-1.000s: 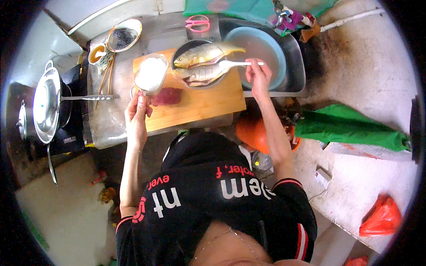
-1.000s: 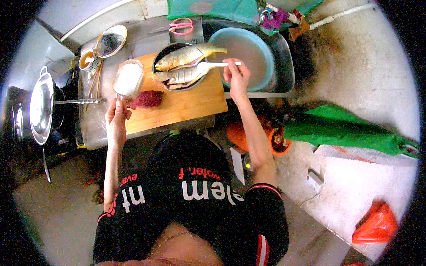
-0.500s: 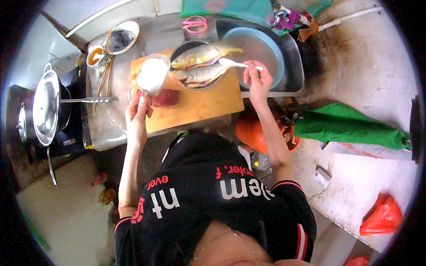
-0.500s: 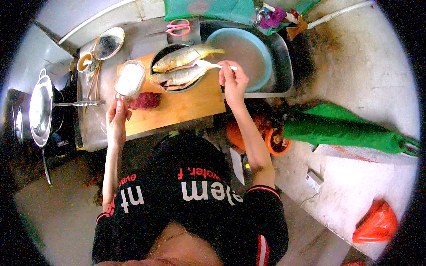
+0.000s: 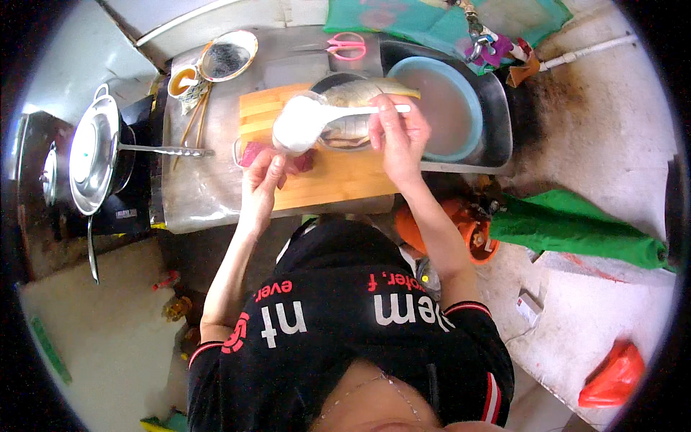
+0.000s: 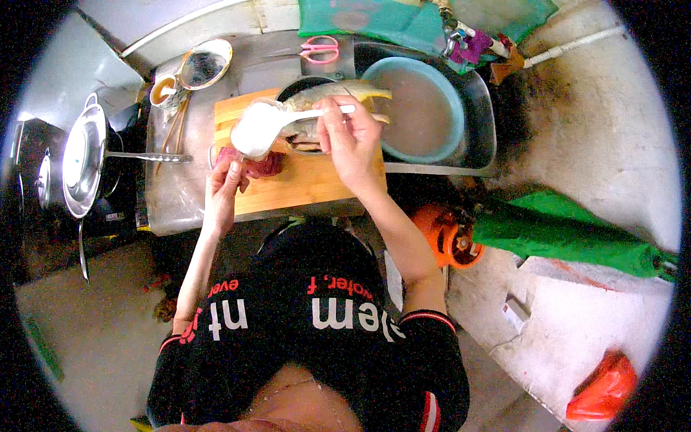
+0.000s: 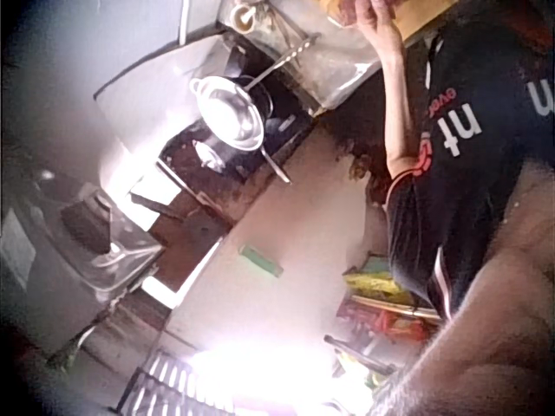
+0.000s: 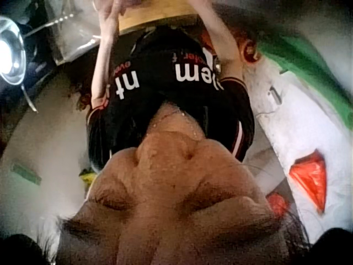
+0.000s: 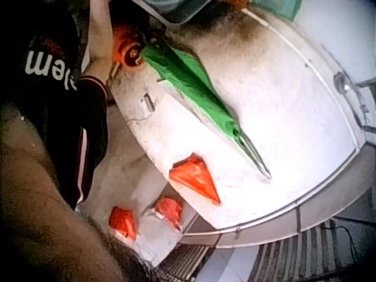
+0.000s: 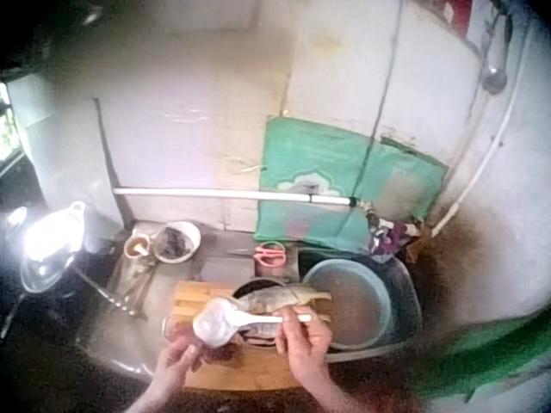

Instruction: The person seasons two whole fish with salt on a wooden cutting board, then rinses a basin and refills it with water. They subsequently stir a pan of cooking meat on the stove and add water to it.

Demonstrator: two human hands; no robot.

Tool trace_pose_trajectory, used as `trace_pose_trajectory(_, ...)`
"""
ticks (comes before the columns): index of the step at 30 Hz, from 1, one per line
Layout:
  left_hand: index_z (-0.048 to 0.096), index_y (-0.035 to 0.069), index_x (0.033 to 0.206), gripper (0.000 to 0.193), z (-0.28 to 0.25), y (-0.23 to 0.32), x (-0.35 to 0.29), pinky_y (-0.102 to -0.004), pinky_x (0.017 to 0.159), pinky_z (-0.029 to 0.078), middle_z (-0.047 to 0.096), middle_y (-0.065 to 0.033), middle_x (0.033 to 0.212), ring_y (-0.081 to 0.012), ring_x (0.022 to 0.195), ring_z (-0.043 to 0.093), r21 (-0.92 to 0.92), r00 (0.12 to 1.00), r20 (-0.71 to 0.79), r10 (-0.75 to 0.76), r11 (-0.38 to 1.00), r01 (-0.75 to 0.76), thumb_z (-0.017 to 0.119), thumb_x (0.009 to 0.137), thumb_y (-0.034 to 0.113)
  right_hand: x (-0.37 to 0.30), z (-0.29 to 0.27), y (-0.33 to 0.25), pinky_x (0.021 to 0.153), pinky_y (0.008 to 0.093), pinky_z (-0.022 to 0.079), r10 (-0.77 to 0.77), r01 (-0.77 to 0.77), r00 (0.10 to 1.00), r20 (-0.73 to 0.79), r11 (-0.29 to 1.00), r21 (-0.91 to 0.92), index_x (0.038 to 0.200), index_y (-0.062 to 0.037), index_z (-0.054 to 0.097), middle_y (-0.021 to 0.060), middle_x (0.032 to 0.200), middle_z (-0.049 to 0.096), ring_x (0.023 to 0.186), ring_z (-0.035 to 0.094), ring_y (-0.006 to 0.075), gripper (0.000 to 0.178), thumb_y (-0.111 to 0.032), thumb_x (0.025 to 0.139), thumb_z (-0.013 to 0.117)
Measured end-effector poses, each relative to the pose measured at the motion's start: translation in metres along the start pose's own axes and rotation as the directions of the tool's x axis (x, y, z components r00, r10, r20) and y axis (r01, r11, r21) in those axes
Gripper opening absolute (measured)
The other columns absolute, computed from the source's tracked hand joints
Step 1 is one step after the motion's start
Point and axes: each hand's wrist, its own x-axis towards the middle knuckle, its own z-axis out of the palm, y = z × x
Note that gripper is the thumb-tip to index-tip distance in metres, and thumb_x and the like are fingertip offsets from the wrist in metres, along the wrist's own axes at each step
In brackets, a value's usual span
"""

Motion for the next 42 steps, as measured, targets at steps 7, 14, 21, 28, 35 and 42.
trace_pose_trajectory(7, 0.061, 0.007, 0.092, 0.022, 0.005, -0.004, -0.004, -0.0195, 0.058, 0.033, 0.059, 0.0026, 0.077, -0.0041, 0.064, 0.04, 0.035, 1.0, 0.015, 0.016, 0.999, -0.017, 0.053, 0.092, 0.027, 0.001, 0.011, 0.011, 0.038, 0.0184, 0.028, 0.08, -0.079, 0.997, 0.012, 0.996, -0.027, 0.088, -0.001, 0.057, 0.0, 0.057, 0.049, 0.043, 0.04, 0.0035, 0.015, -0.015, 0.092, 0.052)
trace_pose_trajectory(14, 0.06, 0.006, 0.085, 0.025, 0.009, -0.003, -0.003, -0.0191, 0.058, 0.032, 0.061, 0.0011, 0.082, -0.0036, 0.065, 0.04, 0.033, 0.998, 0.058, 0.026, 0.999, -0.028, 0.052, 0.093, 0.029, 0.0, 0.01, 0.021, 0.039, 0.0186, 0.028, 0.156, -0.156, 0.988, -0.011, 0.987, 0.042, 0.089, -0.002, 0.058, -0.0006, 0.059, 0.049, 0.043, 0.039, 0.0035, 0.018, -0.018, 0.093, 0.052)
trace_pose_trajectory(21, 0.058, 0.005, 0.091, 0.027, 0.008, -0.005, -0.003, -0.0197, 0.058, 0.035, 0.06, -0.0023, 0.077, -0.0058, 0.063, 0.041, 0.104, 0.996, 0.074, 0.045, 0.993, -0.052, 0.048, 0.095, 0.029, 0.0, 0.012, 0.027, 0.035, 0.0189, 0.025, 0.21, -0.203, 0.976, -0.06, 0.973, 0.109, 0.086, -0.0018, 0.059, -0.0011, 0.054, 0.048, 0.039, 0.036, 0.0042, 0.018, -0.017, 0.092, 0.052)
trace_pose_trajectory(28, 0.059, 0.004, 0.095, 0.027, 0.006, -0.003, -0.006, -0.0195, 0.059, 0.034, 0.06, -0.003, 0.077, -0.0062, 0.062, 0.041, 0.06, 0.999, 0.026, -0.041, 0.997, 0.039, 0.048, 0.095, 0.029, 0.001, -0.013, 0.023, 0.035, 0.0196, 0.025, 0.261, -0.211, 0.953, -0.156, 0.936, 0.281, 0.085, -0.0022, 0.061, -0.0018, 0.057, 0.048, 0.04, 0.039, 0.0049, 0.018, -0.019, 0.09, 0.055)
trace_pose_trajectory(35, 0.059, 0.003, 0.098, 0.029, -0.019, 0.002, -0.006, -0.0202, 0.058, 0.034, 0.061, -0.0042, 0.08, -0.0063, 0.063, 0.042, 0.011, 0.996, -0.082, -0.018, 1.0, 0.018, 0.046, 0.095, 0.029, 0.007, -0.072, 0.019, 0.036, 0.0216, 0.025, 0.24, -0.138, 0.928, -0.285, 0.932, 0.335, 0.085, -0.0026, 0.061, -0.0008, 0.058, 0.049, 0.04, 0.039, 0.0068, 0.018, -0.02, 0.088, 0.057)
trace_pose_trajectory(42, 0.055, 0.007, 0.084, 0.023, -0.03, 0.006, -0.003, -0.021, 0.057, 0.032, 0.053, 0.0021, 0.078, -0.0049, 0.065, 0.041, -0.077, 0.992, -0.129, 0.004, 0.997, -0.014, 0.047, 0.095, 0.025, 0.0, -0.094, 0.034, 0.037, 0.022, 0.025, 0.211, -0.146, 0.922, -0.324, 0.966, 0.215, 0.086, -0.0028, 0.06, -0.0011, 0.057, 0.047, 0.041, 0.038, 0.0073, 0.018, -0.02, 0.089, 0.055)
